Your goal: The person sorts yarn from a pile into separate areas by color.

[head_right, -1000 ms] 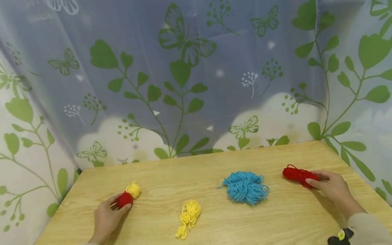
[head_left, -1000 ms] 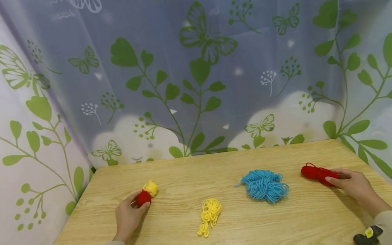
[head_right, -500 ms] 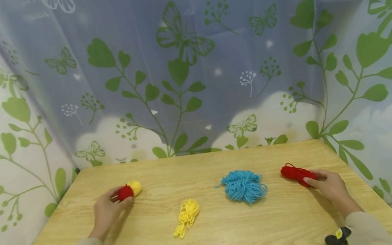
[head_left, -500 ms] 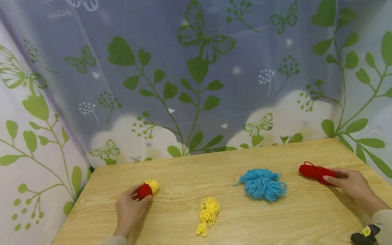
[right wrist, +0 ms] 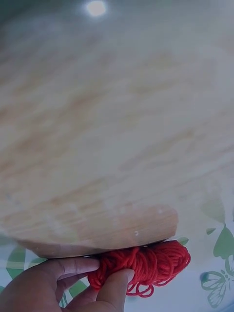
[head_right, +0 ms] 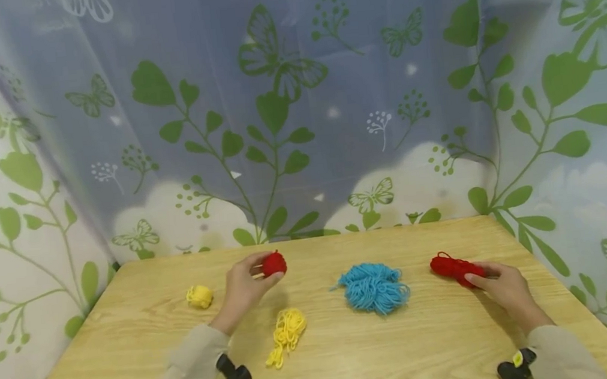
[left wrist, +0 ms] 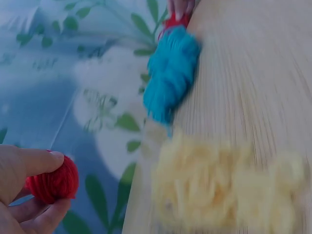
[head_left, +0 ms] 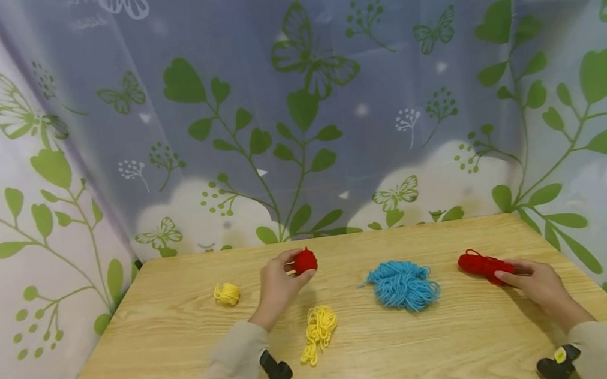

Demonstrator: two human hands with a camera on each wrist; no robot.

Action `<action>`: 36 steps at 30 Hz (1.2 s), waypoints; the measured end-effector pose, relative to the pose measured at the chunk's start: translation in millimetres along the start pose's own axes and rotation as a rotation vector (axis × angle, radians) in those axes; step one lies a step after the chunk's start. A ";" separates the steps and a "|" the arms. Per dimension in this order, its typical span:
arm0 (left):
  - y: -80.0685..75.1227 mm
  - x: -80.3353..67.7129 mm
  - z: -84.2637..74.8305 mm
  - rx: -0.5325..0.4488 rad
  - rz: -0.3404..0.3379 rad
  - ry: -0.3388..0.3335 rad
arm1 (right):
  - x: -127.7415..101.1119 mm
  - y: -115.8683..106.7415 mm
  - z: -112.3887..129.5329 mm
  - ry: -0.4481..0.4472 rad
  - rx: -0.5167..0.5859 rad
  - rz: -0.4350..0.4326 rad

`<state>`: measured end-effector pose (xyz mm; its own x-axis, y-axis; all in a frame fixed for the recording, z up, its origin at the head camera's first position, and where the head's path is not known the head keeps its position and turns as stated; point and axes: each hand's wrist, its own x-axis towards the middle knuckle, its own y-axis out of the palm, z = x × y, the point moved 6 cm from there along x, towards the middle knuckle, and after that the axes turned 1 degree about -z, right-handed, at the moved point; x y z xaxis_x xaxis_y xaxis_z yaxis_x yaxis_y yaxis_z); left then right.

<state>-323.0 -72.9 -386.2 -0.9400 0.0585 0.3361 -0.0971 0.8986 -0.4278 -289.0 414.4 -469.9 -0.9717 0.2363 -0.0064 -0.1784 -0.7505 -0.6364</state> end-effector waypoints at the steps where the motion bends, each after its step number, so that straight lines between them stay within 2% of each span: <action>1: 11.3 0.5 -6.7 -0.011 0.021 0.017 | -0.1 0.2 -0.1 0.000 -0.003 0.000; 7: 79.7 -2.7 -41.7 -0.072 0.141 0.044 | -0.7 -0.5 -0.3 0.003 -0.011 0.009; 14: 154.5 -15.4 -65.2 -0.153 0.232 -0.060 | -2.5 -1.4 -0.1 0.007 -0.003 0.013; 17: 180.5 -21.7 -73.7 -0.180 0.245 -0.109 | -2.7 -0.8 -0.4 0.015 0.007 0.017; 20: 203.6 -26.0 -82.0 -0.201 0.241 -0.115 | -2.7 -0.7 0.6 0.014 0.011 0.004; 24: 231.0 -28.6 -88.9 -0.248 0.203 -0.083 | -2.0 -1.7 2.1 0.005 0.010 -0.007; 28: 250.3 -32.3 -90.2 -0.249 0.166 -0.042 | -1.5 -2.2 2.4 -0.004 0.009 -0.012; 36: 276.4 -53.5 -74.7 -0.162 0.130 -0.095 | -4.2 0.5 2.5 -0.020 0.017 -0.015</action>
<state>-275.1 204.9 -459.7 -0.9686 0.1437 0.2029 0.0734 0.9449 -0.3190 -285.4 411.5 -468.3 -0.9718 0.2351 0.0190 -0.1955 -0.7577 -0.6227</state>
